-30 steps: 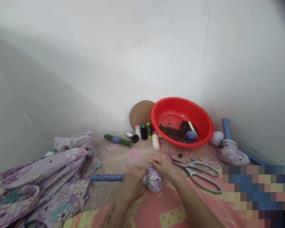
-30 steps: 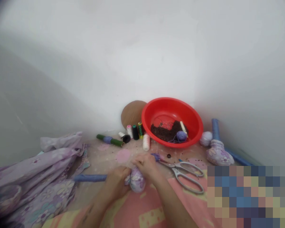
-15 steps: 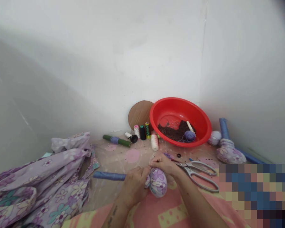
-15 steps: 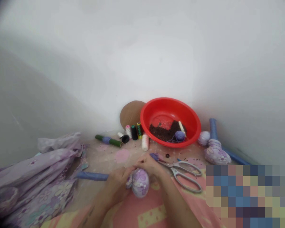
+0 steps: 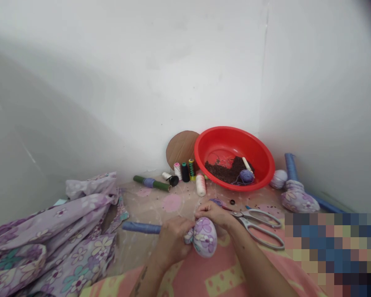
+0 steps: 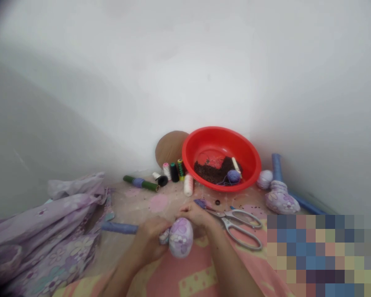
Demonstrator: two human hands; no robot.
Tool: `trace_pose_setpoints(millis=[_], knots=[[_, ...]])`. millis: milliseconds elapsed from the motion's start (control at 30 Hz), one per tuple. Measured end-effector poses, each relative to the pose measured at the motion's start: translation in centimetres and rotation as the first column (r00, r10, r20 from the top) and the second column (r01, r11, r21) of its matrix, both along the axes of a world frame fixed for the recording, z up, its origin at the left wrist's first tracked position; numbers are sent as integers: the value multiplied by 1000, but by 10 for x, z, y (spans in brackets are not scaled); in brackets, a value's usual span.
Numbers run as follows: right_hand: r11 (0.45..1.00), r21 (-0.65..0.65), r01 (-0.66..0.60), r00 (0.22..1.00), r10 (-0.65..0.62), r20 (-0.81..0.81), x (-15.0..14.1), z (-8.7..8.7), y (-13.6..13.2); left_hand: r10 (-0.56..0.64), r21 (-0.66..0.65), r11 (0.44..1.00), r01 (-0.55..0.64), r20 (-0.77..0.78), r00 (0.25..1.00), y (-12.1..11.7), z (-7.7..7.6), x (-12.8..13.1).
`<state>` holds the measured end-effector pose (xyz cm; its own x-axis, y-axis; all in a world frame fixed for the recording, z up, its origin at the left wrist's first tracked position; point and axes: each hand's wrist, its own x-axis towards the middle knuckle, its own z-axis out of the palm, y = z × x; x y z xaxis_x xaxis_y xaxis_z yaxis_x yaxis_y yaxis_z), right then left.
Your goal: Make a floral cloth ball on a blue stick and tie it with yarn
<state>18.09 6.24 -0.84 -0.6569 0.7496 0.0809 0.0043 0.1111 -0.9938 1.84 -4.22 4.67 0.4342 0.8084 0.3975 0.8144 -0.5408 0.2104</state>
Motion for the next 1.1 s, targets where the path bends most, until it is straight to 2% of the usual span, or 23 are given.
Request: trace_pose_setpoints(millis=[100,167,267,367,433,533,633,733,800,900,1000,1100], knots=[[1000,-19,-16,998,14,-68,4,1,-1,83,-88,994,-65,212,974,-1,8,-3],[999,-18,-42,994,40,-102,6,2,-3,191,-205,971,-125,344,919,-1,15,-6],[997,-26,-77,987,72,-141,7,5,-7,373,-411,896,-169,487,789,1,28,-12],[991,-94,-96,944,60,-325,3,9,-13,509,-544,819,-183,538,672,2,40,-16],[981,-151,-122,854,27,-520,-3,12,-18,551,-576,795,-192,551,627,3,44,-18],[952,-255,-168,654,-86,-752,-14,15,-23,554,-582,793,-179,567,609,4,44,-19],[895,-409,-179,493,-278,-824,-23,16,-23,543,-563,805,-186,576,611,4,40,-17],[853,-501,-148,419,-404,-813,-27,16,-21,509,-535,826,-174,578,638,3,34,-13],[830,-547,-110,421,-460,-782,-28,15,-19,457,-502,852,-149,574,679,2,30,-8],[762,-644,-63,481,-542,-689,-28,10,-15,367,-448,889,-98,569,735,1,22,1],[699,-715,-19,535,-597,-598,-27,2,-10,301,-436,899,-35,559,773,0,14,10],[681,-730,54,601,-606,-521,-26,-7,-4,267,-413,910,-29,534,802,-2,9,16]])
